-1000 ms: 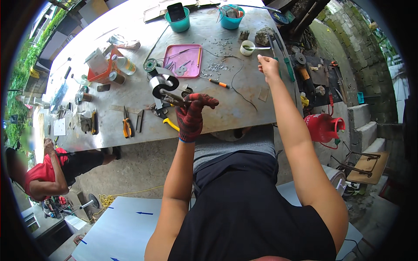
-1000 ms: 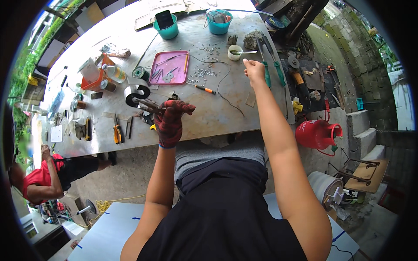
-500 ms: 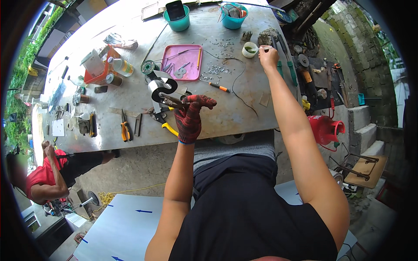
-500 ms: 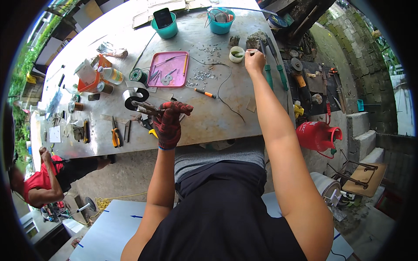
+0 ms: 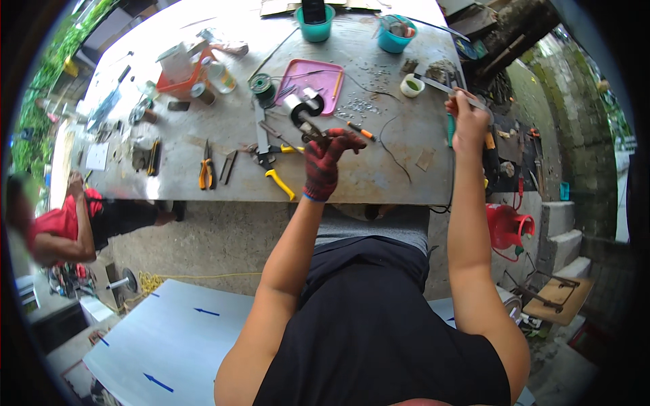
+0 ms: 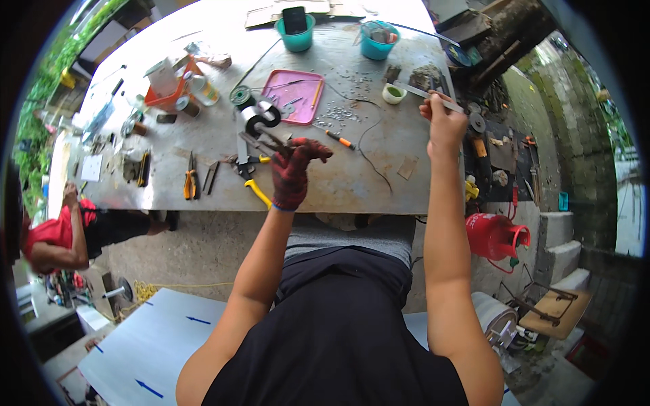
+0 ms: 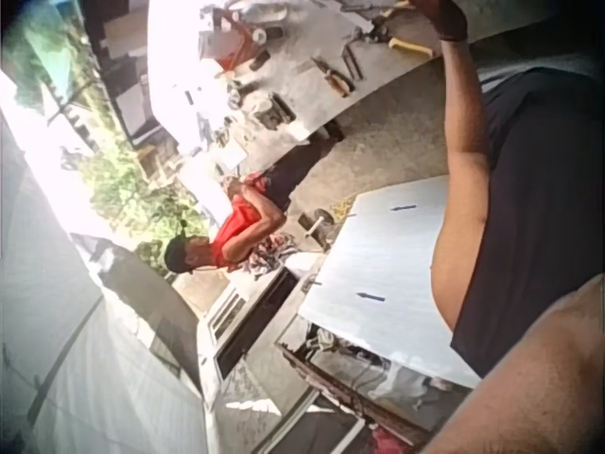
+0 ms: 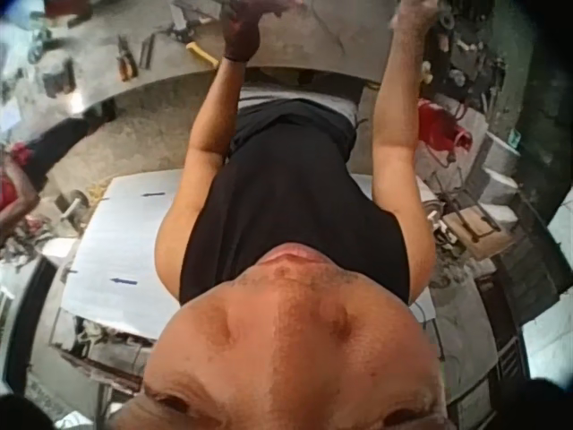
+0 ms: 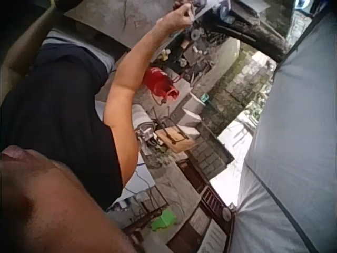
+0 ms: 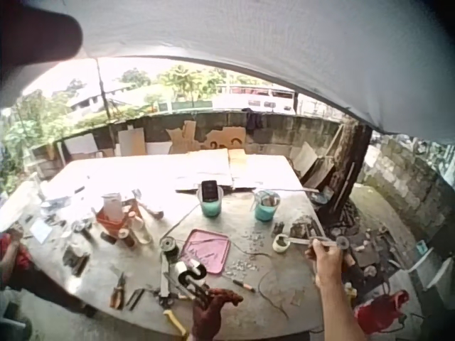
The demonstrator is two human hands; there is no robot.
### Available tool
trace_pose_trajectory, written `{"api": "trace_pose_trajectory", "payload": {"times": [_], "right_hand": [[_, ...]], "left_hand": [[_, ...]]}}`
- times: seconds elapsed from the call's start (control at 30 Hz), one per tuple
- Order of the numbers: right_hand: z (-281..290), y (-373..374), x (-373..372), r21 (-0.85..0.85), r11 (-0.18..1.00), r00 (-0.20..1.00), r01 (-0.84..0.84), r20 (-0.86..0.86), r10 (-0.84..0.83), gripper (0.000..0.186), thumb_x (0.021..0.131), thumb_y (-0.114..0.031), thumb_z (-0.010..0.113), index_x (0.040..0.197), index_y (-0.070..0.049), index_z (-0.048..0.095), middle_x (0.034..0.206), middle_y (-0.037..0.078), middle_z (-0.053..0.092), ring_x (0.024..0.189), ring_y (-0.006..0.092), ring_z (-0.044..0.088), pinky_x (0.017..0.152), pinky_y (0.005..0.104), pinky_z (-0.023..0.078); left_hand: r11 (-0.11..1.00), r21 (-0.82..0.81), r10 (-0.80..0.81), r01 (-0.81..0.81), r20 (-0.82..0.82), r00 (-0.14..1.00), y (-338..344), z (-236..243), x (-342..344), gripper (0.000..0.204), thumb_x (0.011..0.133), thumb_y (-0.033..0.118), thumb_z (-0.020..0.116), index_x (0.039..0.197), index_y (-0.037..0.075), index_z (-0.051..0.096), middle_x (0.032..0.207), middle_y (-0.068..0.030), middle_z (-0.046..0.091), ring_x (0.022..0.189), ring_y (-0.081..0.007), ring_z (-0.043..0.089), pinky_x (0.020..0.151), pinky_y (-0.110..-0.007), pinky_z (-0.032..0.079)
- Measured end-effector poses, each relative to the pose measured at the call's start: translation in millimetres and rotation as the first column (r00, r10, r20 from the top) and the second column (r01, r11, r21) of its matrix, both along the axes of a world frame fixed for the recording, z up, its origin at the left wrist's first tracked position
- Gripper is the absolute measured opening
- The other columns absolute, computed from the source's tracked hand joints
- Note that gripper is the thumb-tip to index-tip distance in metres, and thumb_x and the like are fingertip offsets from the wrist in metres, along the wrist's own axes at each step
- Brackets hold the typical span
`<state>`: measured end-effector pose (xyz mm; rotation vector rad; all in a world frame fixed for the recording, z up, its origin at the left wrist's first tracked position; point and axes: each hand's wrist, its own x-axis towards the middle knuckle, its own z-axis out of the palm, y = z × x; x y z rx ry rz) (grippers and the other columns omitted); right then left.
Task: The person uses a hammer to bend a metal rod into a hook shape on a workbench. They repeatedly strike the rod, check its curvature, and adjust its position using pliers and a file to refine the shape.
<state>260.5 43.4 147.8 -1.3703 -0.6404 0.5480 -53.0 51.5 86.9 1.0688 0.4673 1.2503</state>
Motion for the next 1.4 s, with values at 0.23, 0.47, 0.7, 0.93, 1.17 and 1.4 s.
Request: {"api": "trace_pose_trajectory", "payload": {"times": [0.23, 0.47, 0.7, 0.93, 1.17, 1.4], "right_hand": [[105.7, -75.1, -130.5, 0.115, 0.973, 0.980, -0.200, 0.032, 0.197, 0.017, 0.100, -0.007, 0.064, 0.111, 0.004, 0.072, 0.089, 0.007, 0.071, 0.080, 0.0128, 0.068, 0.078, 0.0271, 0.056], [125.0, -103.9, -195.2, 0.169, 0.924, 0.915, -0.344, 0.282, 0.288, 0.011, 0.095, 0.005, 0.064, 0.105, 0.007, 0.069, 0.099, 0.007, 0.070, 0.090, 0.0118, 0.068, 0.079, 0.0267, 0.055], [124.6, -101.7, -201.4, 0.188, 0.907, 0.781, -0.377, 0.591, 0.202, 0.017, 0.088, 0.009, 0.067, 0.103, 0.003, 0.070, 0.096, 0.011, 0.071, 0.086, 0.0165, 0.070, 0.079, 0.0290, 0.056], [130.0, -102.4, -207.4, 0.186, 0.894, 0.698, -0.408, 0.694, 0.175, 0.020, 0.087, 0.009, 0.069, 0.105, 0.002, 0.070, 0.096, 0.012, 0.071, 0.086, 0.0192, 0.072, 0.079, 0.0304, 0.058], [130.4, -101.2, -209.5, 0.172, 0.894, 0.680, -0.413, 0.712, 0.176, 0.020, 0.087, 0.009, 0.070, 0.106, 0.002, 0.070, 0.096, 0.013, 0.071, 0.085, 0.0199, 0.072, 0.078, 0.0310, 0.058], [134.2, -102.8, -210.1, 0.181, 0.892, 0.651, -0.413, 0.743, 0.151, 0.021, 0.086, 0.009, 0.071, 0.105, 0.001, 0.070, 0.095, 0.012, 0.071, 0.082, 0.0202, 0.072, 0.075, 0.0306, 0.058]], "left_hand": [[0.994, -0.094, 0.058, -0.048, 0.111, 0.992, -12.0, 7.6, 27.8, 0.029, 0.102, 0.027, 0.065, 0.101, -0.002, 0.070, 0.090, -0.0143, 0.076, 0.083, -0.0192, 0.070, 0.080, -0.035, 0.055], [0.992, -0.042, 0.117, -0.116, 0.020, 0.993, -25.1, 40.3, 28.6, 0.026, 0.102, 0.025, 0.066, 0.102, -0.001, 0.070, 0.090, -0.0113, 0.076, 0.083, -0.0176, 0.069, 0.079, -0.034, 0.054], [0.987, -0.030, 0.159, -0.158, 0.042, 0.986, -30.0, 43.3, 24.6, 0.026, 0.102, 0.026, 0.067, 0.103, 0.000, 0.071, 0.088, -0.0077, 0.076, 0.082, -0.0150, 0.068, 0.078, -0.032, 0.053], [0.987, -0.024, 0.158, -0.156, 0.072, 0.985, -31.1, 45.4, 19.5, 0.027, 0.101, 0.027, 0.070, 0.105, 0.000, 0.072, 0.089, -0.0074, 0.075, 0.084, -0.0150, 0.068, 0.079, -0.033, 0.053], [0.991, -0.028, 0.130, -0.128, 0.081, 0.988, -29.2, 39.5, 18.1, 0.027, 0.100, 0.025, 0.071, 0.109, -0.001, 0.071, 0.093, -0.0080, 0.075, 0.087, -0.0159, 0.069, 0.083, -0.034, 0.054], [0.993, -0.035, 0.119, -0.116, 0.106, 0.987, -28.1, 36.6, 14.7, 0.029, 0.098, 0.024, 0.074, 0.113, -0.001, 0.071, 0.100, -0.0096, 0.075, 0.091, -0.0163, 0.069, 0.086, -0.035, 0.054]]}}
